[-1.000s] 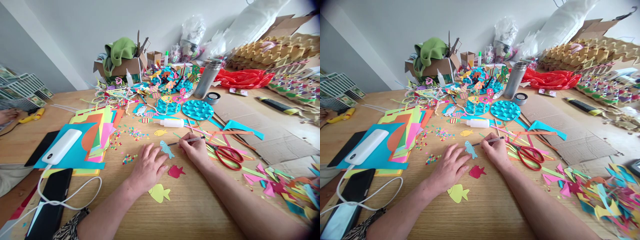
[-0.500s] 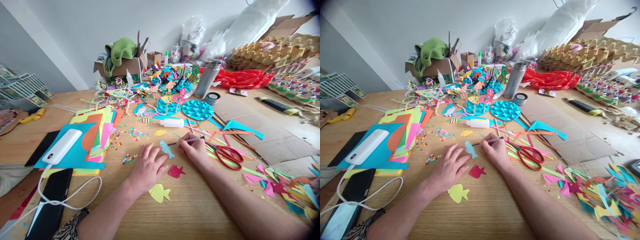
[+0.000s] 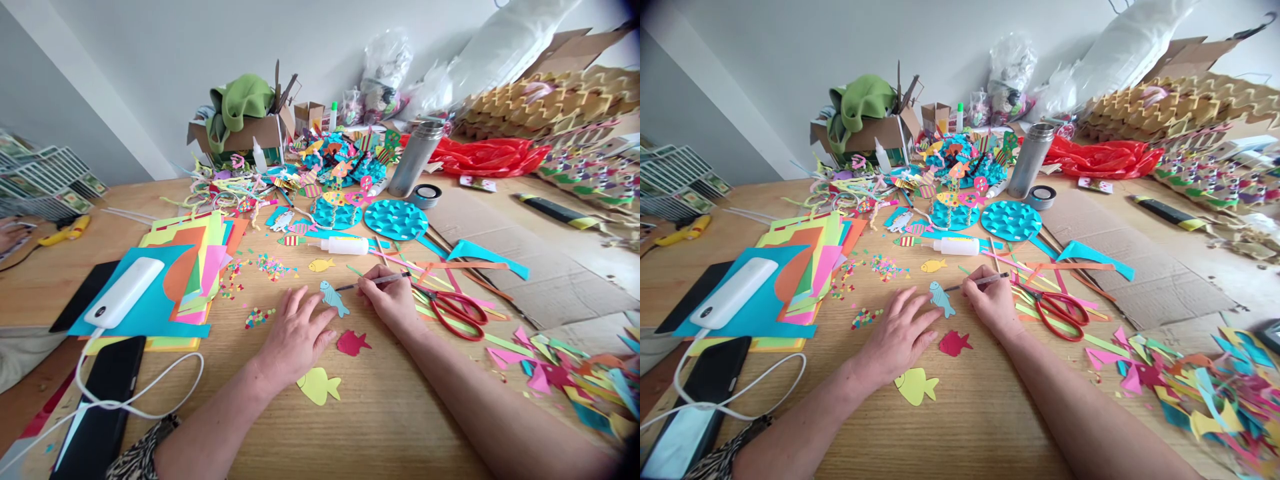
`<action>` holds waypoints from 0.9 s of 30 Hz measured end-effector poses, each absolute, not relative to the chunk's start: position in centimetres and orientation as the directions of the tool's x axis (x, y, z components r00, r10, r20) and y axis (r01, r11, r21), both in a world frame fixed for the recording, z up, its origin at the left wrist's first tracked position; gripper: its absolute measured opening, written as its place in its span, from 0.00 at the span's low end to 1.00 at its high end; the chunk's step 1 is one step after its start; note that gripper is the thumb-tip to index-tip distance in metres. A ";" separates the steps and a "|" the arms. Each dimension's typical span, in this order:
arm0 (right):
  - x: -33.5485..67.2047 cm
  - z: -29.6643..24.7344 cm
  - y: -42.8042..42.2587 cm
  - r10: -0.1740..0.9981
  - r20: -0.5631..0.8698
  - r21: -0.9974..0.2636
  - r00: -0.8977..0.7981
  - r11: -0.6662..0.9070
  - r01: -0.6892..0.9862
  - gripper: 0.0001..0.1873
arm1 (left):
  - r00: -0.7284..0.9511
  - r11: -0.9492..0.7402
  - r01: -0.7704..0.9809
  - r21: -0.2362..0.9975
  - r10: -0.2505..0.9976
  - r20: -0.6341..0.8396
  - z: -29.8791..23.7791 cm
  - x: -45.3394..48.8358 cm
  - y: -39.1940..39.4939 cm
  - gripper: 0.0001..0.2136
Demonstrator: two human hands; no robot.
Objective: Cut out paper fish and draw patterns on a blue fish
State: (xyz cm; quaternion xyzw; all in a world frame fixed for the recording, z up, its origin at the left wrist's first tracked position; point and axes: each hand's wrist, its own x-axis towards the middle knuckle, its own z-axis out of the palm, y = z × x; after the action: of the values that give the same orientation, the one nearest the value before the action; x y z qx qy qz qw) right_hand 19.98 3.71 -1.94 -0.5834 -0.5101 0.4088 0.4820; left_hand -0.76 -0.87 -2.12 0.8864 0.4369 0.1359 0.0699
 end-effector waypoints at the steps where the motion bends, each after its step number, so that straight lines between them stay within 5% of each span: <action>1: 20.0 -1.9 3.7 0.989 0.016 -0.979 0.146 -0.014 0.202 0.07 | 0.582 -0.609 0.755 0.242 0.793 0.180 -2.1 -0.8 -0.9 0.17; 27: 20.0 -1.8 3.7 0.990 0.027 -0.978 0.141 -0.003 0.207 0.07 | 0.593 -0.620 0.753 0.220 0.785 0.182 -1.9 -0.6 -1.0 0.18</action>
State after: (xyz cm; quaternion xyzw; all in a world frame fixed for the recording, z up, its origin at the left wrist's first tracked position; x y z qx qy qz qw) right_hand 20.05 3.67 -1.85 -0.5807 -0.5152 0.4054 0.4828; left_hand -0.64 -1.03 -1.95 0.8903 0.4318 0.1312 0.0600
